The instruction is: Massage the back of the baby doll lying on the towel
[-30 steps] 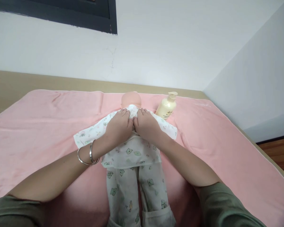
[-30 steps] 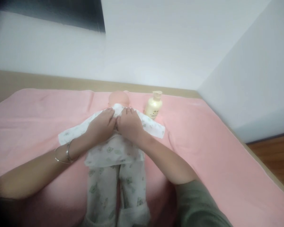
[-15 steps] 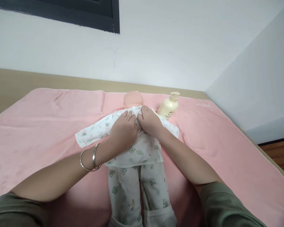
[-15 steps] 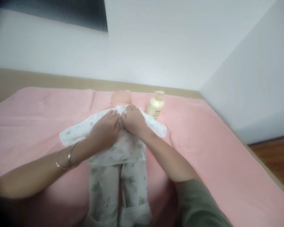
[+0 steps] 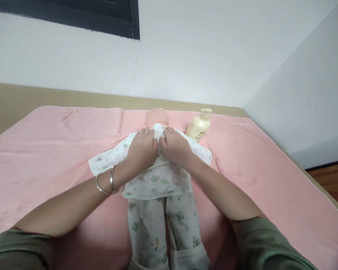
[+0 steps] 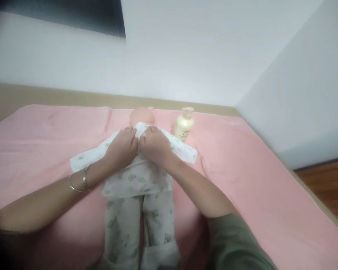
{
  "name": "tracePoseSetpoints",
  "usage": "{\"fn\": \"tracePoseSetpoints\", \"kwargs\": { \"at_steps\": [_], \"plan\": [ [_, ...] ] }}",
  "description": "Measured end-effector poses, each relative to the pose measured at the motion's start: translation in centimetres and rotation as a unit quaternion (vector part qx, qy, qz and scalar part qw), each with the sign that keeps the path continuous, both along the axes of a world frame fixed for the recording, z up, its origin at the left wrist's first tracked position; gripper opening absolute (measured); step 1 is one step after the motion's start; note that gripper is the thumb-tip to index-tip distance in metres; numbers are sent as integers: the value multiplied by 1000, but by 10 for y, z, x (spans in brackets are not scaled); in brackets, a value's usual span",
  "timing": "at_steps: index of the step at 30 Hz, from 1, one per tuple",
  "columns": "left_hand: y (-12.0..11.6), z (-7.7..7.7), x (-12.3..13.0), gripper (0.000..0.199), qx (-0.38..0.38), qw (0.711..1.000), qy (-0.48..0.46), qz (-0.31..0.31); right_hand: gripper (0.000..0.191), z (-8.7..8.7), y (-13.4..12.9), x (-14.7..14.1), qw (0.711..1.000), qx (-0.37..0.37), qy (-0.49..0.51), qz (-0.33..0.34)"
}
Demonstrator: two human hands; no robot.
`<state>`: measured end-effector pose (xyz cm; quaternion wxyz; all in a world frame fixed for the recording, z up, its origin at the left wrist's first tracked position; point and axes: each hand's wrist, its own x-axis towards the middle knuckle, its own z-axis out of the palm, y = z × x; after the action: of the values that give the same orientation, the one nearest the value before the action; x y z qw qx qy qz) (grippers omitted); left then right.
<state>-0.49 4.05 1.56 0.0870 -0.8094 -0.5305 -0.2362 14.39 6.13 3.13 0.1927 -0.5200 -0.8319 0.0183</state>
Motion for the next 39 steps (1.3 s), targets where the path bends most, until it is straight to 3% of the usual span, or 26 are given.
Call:
{"fn": "tracePoseSetpoints", "kwargs": {
  "at_steps": [3,6,13,16,18,22,26,39],
  "plan": [
    [-12,-1,7,41,-2,1000,-25,3,32,3,16,4,999,-42,17,-29],
    [-15,-1,9,44,-7,999,-51,-4,33,3,19,4,999,-24,-12,-26],
    [12,5,-5,20,-99,988,-112,35,43,-3,-8,-4,995,57,-78,13],
    [17,2,-6,20,-99,984,-137,56,41,-5,-18,-5,990,88,-100,41],
    [17,-3,-5,23,-80,984,-148,54,38,-3,-17,-4,992,78,-93,44],
    [13,-13,-1,38,-60,980,-181,53,31,0,-1,-2,999,17,-26,-15],
    [13,-19,0,46,-48,978,-195,60,37,-1,11,-2,999,-7,4,-36],
    [12,-16,1,47,-56,975,-204,63,51,-6,10,-2,999,-7,19,-31]
  ]
}}
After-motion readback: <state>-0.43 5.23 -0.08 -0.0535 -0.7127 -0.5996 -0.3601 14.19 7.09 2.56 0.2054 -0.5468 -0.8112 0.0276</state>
